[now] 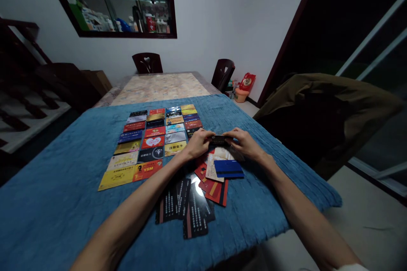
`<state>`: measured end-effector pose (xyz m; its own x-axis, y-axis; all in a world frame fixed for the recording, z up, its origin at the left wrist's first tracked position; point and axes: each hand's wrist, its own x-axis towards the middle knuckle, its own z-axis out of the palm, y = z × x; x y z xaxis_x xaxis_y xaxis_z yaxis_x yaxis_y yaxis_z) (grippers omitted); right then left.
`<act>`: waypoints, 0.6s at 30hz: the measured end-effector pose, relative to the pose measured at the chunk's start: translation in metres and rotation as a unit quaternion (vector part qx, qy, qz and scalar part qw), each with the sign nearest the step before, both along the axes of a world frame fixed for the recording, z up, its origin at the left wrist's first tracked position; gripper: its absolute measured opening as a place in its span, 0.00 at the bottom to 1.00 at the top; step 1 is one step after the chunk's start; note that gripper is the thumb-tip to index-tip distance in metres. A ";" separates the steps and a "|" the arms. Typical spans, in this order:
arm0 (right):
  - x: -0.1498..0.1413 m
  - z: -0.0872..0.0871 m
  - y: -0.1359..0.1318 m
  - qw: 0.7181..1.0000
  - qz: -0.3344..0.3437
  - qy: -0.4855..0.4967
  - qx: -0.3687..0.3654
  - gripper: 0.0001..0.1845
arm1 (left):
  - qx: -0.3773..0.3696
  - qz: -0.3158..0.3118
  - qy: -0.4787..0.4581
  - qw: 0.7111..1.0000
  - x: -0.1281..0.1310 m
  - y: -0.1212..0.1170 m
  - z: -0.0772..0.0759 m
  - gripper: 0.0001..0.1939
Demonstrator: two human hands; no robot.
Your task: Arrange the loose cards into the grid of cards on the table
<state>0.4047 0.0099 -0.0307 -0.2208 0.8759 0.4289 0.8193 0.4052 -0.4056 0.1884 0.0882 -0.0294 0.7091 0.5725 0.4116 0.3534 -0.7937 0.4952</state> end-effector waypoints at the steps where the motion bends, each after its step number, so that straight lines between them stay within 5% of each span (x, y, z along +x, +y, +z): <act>1: 0.000 0.000 0.000 1.000 -0.006 -0.008 -0.002 0.16 | 0.000 0.000 -0.001 1.000 0.000 0.000 0.000 0.19; 9: 0.003 -0.010 0.001 0.995 -0.082 -0.057 -0.008 0.18 | 0.031 -0.001 0.011 0.999 -0.001 -0.008 -0.001 0.27; 18: 0.002 -0.012 -0.001 0.995 -0.077 -0.010 0.060 0.17 | 0.052 0.012 0.011 0.999 0.001 -0.014 -0.005 0.28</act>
<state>0.4068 0.0087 -0.0425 -0.0978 0.8427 0.5294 0.8827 0.3191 -0.3449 0.1894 0.0741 -0.0349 0.7047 0.5447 0.4546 0.3829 -0.8314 0.4026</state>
